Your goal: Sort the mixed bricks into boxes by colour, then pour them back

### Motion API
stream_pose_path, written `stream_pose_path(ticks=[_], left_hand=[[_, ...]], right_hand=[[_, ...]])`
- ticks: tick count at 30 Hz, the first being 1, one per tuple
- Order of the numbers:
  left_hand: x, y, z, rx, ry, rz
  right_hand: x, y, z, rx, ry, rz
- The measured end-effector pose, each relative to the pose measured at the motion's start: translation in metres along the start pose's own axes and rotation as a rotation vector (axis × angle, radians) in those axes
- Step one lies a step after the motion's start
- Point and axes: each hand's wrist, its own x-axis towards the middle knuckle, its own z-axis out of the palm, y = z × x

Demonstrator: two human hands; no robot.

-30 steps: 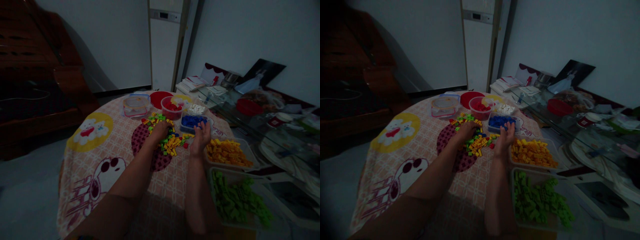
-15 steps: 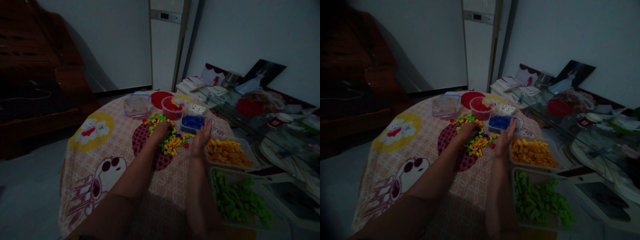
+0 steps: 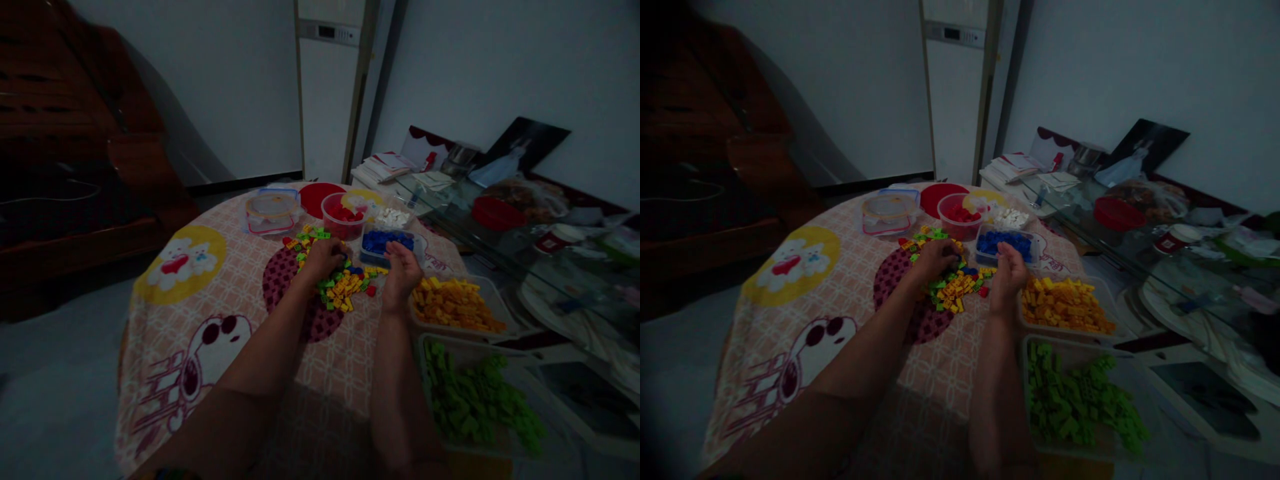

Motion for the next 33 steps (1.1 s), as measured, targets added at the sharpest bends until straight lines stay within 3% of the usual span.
stream_pose_path(ticks=[3,8,15,18,25,33], left_hand=[[0.001,0.004,0.001,-0.266,0.017,-0.007],[0.000,0.015,0.003,-0.592,-0.033,-0.028],[-0.003,0.026,0.008,-0.701,-0.097,-0.067],[-0.005,0.029,0.009,-0.696,-0.079,-0.050],[-0.006,0.031,0.010,-0.506,-0.092,0.001],[-0.013,0.048,0.027,-0.219,-0.167,0.146]], right_hand=[[-0.006,-0.006,0.004,-0.059,-0.085,0.063],[-0.014,-0.009,0.007,-0.205,-0.349,0.147],[-0.019,-0.012,0.012,-0.135,-0.407,0.314],[-0.017,-0.012,0.011,-0.067,-0.348,0.369],[-0.003,-0.010,0.002,0.047,0.112,0.287],[-0.005,-0.026,0.000,-0.115,0.188,0.150]])
